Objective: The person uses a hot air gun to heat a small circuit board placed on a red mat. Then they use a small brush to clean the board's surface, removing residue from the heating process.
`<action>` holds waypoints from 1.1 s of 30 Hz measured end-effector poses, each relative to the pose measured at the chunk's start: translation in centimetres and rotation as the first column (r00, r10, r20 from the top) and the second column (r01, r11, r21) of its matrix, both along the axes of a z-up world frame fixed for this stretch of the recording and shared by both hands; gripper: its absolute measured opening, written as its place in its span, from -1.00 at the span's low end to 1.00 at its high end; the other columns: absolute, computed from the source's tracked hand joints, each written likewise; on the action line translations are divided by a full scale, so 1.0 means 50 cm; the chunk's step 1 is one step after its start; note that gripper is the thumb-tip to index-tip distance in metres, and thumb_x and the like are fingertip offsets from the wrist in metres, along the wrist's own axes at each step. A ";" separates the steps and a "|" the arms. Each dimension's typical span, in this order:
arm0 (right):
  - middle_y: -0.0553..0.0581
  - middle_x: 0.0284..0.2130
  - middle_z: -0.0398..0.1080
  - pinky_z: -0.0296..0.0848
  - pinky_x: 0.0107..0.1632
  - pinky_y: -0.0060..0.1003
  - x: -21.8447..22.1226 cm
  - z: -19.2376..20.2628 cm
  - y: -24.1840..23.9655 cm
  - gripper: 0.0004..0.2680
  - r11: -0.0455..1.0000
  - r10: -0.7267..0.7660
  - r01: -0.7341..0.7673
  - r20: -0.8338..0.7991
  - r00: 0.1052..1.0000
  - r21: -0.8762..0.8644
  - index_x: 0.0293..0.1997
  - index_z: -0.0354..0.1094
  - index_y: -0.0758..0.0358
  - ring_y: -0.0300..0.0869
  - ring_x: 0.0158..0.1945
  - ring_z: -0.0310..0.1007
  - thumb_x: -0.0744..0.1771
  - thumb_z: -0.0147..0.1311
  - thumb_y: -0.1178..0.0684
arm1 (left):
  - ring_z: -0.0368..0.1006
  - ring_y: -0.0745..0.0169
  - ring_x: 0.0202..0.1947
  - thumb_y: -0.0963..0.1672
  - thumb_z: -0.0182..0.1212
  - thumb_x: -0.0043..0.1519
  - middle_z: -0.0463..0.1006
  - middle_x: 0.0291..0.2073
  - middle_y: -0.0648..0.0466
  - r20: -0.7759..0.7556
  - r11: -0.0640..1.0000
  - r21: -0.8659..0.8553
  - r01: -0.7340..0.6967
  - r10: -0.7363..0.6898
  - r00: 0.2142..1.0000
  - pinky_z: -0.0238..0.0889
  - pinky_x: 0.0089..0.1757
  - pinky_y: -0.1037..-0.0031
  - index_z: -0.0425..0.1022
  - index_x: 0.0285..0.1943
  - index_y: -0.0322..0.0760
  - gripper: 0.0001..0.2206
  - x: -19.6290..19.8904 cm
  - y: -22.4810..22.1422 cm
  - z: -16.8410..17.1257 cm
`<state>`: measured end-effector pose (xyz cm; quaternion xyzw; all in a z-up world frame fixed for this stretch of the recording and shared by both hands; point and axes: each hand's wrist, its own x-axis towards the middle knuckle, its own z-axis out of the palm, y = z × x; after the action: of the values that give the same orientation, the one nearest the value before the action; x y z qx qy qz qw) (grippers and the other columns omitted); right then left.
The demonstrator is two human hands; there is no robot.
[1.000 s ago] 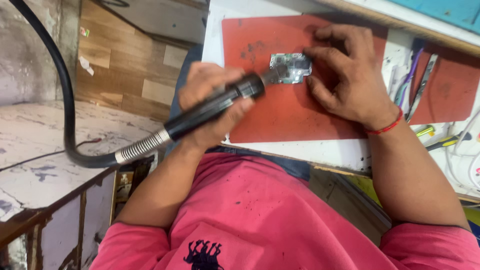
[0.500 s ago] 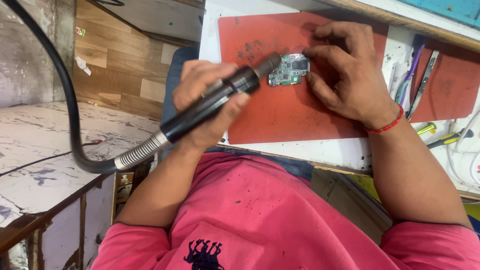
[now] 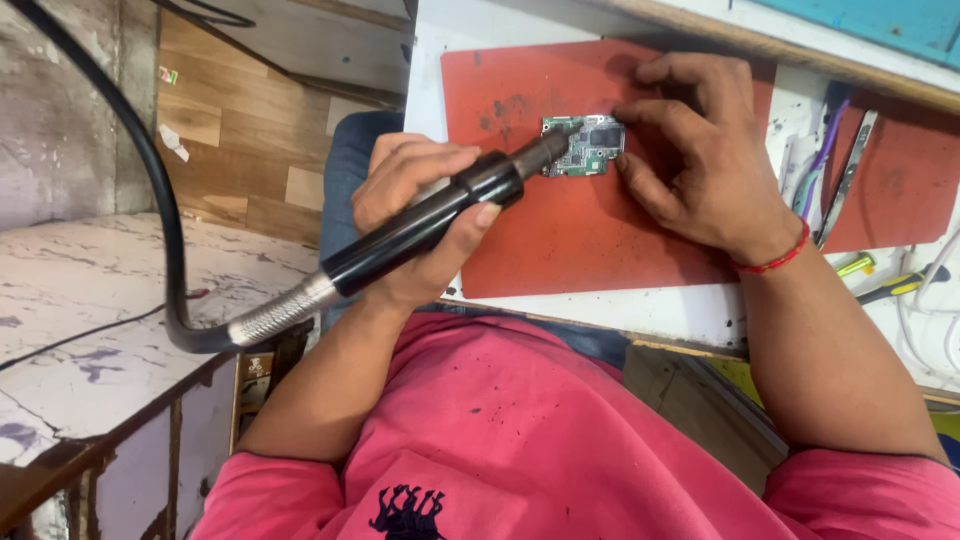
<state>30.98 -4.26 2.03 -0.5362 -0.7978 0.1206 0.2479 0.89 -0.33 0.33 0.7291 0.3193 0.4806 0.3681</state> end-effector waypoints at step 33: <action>0.20 0.20 0.30 0.33 0.30 -0.03 -0.005 0.014 0.004 -0.73 0.999 0.039 -0.039 -0.005 0.999 -0.012 0.02 0.49 0.24 0.11 0.22 0.26 0.25 0.33 0.11 | 0.52 0.08 -0.07 -0.01 0.48 0.21 0.65 -0.12 0.00 -0.047 0.992 0.070 0.101 -0.097 0.994 0.36 0.03 0.35 0.54 0.03 -0.30 -0.63 0.007 0.002 0.005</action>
<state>30.71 -4.06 2.72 -0.5218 -0.8068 0.1316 0.2441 1.24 -0.25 0.55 0.7672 0.2731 0.4569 0.3577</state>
